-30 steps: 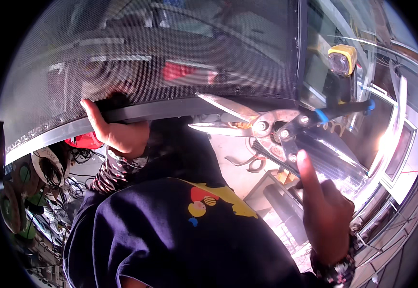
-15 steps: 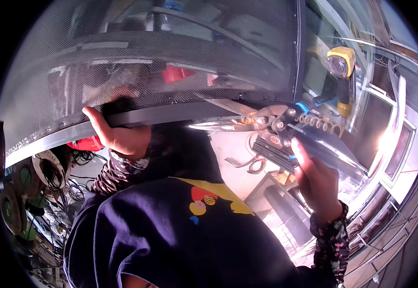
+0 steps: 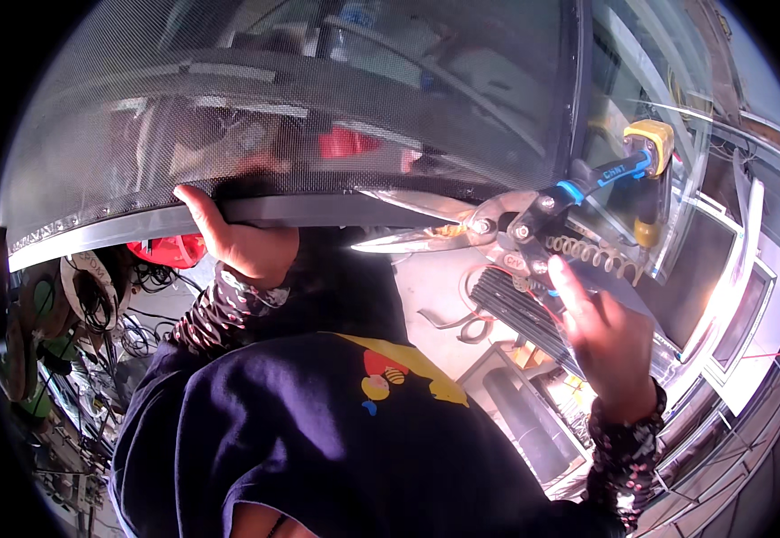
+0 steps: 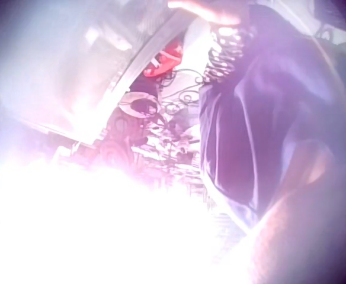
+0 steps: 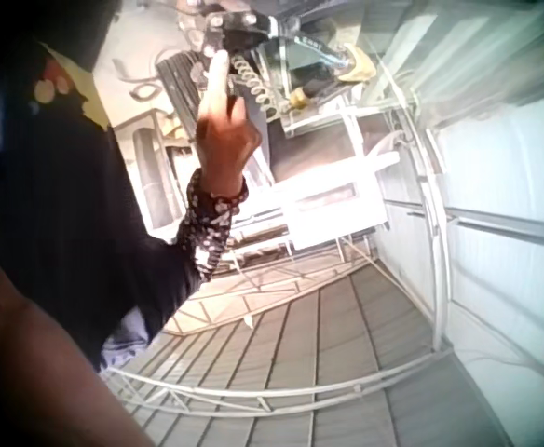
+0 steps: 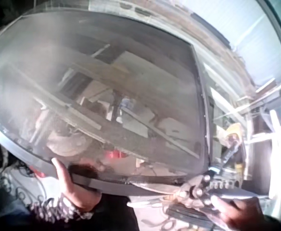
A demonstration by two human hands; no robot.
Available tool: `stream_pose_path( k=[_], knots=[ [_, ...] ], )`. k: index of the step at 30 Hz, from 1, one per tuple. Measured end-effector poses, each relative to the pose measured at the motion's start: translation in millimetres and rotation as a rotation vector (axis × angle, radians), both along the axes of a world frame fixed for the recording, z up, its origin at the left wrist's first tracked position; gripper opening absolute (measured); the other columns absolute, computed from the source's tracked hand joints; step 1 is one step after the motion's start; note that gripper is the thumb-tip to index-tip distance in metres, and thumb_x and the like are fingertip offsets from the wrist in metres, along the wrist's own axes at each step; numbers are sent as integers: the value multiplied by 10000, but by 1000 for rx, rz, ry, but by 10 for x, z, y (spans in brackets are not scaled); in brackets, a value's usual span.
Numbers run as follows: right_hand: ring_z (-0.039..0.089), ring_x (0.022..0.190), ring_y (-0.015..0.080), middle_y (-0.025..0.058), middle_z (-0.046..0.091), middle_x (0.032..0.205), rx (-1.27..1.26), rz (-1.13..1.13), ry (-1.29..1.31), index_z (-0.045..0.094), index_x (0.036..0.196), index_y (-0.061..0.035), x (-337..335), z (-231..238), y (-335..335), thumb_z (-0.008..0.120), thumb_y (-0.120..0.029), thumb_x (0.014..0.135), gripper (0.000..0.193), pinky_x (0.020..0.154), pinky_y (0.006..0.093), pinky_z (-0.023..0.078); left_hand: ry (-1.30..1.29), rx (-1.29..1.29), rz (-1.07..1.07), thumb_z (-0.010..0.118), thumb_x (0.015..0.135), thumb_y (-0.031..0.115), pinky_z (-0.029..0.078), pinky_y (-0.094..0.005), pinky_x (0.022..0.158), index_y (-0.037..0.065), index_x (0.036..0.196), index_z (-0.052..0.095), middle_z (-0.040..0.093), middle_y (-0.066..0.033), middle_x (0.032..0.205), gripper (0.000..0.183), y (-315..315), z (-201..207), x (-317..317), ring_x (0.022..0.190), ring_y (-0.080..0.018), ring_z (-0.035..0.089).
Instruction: The person uses metal shears to cut a strip of metal from the frame of a window screen and then presses the edges of the screen mesh into the frame channel.
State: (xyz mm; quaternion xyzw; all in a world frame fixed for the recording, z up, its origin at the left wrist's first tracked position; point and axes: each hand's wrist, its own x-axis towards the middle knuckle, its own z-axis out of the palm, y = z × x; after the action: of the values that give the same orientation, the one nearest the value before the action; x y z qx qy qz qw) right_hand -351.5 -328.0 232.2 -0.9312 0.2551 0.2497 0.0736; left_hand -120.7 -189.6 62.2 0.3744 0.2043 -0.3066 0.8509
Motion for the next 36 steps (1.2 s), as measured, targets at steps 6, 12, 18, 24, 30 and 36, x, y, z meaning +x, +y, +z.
stream_pose_path(
  k=[6,12,18,24,30,36],
  knots=[
    [594,711,291,183,585,860,40,-55,82,463,1209,-48,261,289,272,480,-102,850,364,591,314,465,-35,-3,38,549,746,564,432,-317,612,122,809,557,539,-16,694,447,74,-35,7,642,-160,501],
    [579,611,266,147,588,805,-141,-133,-82,473,1207,-43,-28,-212,737,516,11,748,463,555,337,469,1,-35,126,546,747,566,421,-304,642,122,844,559,524,-7,706,455,-61,-1,-34,651,-155,485],
    [553,570,245,129,577,764,-64,-72,-39,499,1177,-40,271,172,564,487,-23,783,394,515,335,444,-20,-13,12,554,742,567,422,-323,667,127,872,558,526,-7,737,459,-9,10,-32,683,-163,486],
    [596,664,302,186,601,880,-128,194,-245,484,1154,39,-70,-370,285,500,27,747,407,585,325,483,-11,-159,-44,547,735,590,424,-340,676,120,846,551,528,-12,739,483,14,5,-37,701,-165,490],
    [571,609,285,161,576,792,9,71,-471,513,1138,6,-324,-827,97,555,65,693,451,528,347,470,6,-94,-34,552,719,607,430,-340,666,117,851,550,534,-10,728,508,44,-23,-45,690,-167,496],
    [505,487,209,85,535,655,-40,138,-396,572,1104,-61,-144,-408,87,577,41,679,438,452,330,427,6,-191,-45,562,717,598,437,-342,701,113,947,558,558,-12,802,536,40,-137,-36,731,-174,511]
  ],
)
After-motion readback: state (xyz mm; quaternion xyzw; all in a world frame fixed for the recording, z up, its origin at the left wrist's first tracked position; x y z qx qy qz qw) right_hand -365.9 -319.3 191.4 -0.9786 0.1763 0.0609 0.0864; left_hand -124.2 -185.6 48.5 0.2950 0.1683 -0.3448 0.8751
